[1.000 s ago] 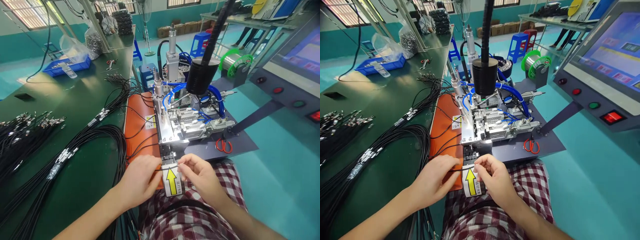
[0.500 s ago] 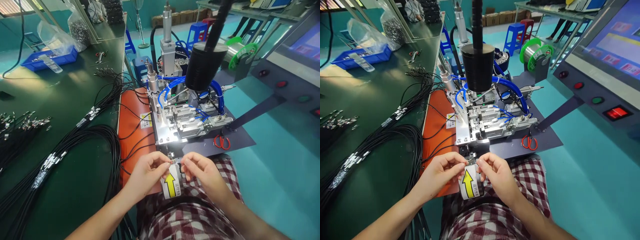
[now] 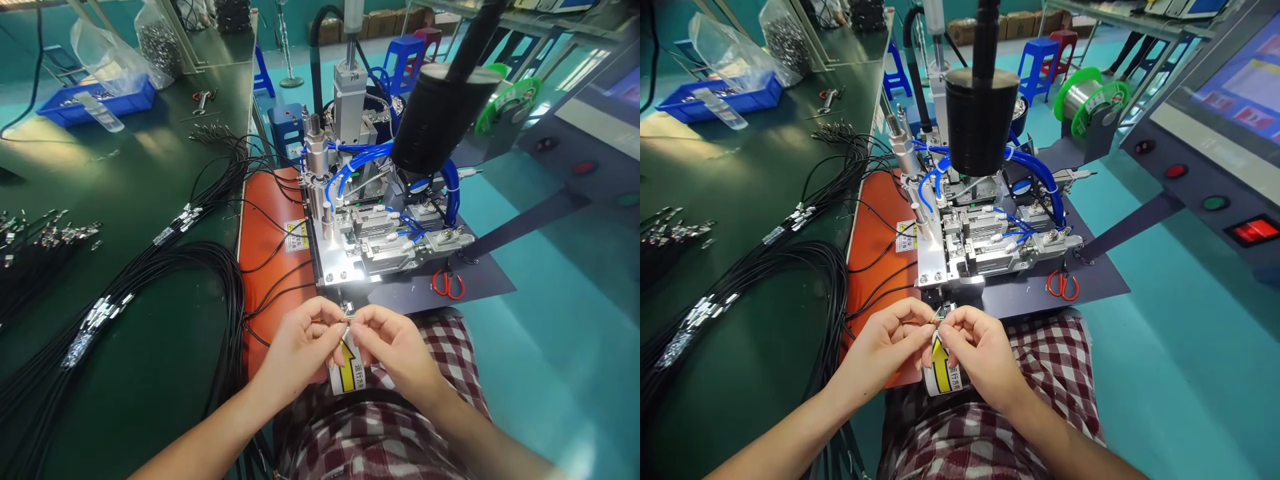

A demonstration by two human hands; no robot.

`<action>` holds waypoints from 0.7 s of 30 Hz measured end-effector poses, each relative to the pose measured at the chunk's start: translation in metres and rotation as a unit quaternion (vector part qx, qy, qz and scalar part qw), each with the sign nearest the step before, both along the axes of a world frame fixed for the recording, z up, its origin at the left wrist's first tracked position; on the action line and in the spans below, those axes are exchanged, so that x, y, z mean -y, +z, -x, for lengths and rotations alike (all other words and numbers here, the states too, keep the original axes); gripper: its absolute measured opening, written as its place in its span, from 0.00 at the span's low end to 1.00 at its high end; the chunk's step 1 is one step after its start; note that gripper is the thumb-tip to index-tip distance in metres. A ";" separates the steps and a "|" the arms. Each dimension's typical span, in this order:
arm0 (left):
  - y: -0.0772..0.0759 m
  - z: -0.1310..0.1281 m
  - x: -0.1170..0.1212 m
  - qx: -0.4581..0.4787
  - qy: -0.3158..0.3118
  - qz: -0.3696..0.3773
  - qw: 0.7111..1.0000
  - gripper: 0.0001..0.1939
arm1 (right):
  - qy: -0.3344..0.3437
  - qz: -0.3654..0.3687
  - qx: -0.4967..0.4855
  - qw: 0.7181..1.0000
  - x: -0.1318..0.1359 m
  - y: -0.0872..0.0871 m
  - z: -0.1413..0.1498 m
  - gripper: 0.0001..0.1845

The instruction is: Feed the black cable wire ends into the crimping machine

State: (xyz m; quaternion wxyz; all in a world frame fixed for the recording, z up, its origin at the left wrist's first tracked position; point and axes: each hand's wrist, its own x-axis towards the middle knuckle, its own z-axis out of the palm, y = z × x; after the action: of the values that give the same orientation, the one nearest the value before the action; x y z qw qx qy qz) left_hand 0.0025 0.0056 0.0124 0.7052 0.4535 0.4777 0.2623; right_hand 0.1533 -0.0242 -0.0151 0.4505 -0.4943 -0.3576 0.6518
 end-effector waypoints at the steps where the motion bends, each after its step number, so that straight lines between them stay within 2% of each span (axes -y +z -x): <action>1: 0.000 0.001 0.000 0.012 -0.009 0.002 1.000 0.12 | 0.006 -0.001 -0.001 1.000 0.000 0.000 0.000 0.14; 5: 0.000 0.002 -0.003 0.040 -0.022 0.018 0.999 0.12 | 0.026 -0.005 0.006 1.000 0.000 -0.002 -0.001 0.13; 10: -0.007 -0.001 -0.002 0.024 0.024 0.030 0.999 0.09 | 0.021 0.004 0.018 1.000 0.001 -0.001 0.000 0.14; 14: -0.012 -0.003 0.000 0.003 0.063 0.024 0.998 0.09 | 0.007 -0.002 0.069 0.998 0.000 -0.002 0.004 0.13; 18: -0.013 0.000 -0.001 0.012 0.056 0.037 0.998 0.08 | 0.033 -0.008 0.068 0.997 -0.006 -0.003 -0.006 0.10; 21: -0.012 0.001 -0.002 0.006 0.048 0.042 0.998 0.08 | 0.025 -0.007 0.048 0.998 -0.011 -0.003 -0.014 0.09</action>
State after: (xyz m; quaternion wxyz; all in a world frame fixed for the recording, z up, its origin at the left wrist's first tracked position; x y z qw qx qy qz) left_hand 0.0017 0.0078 0.0005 0.7132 0.3982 0.5051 0.2787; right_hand 0.1677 -0.0136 -0.0185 0.4197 -0.5130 -0.3958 0.6356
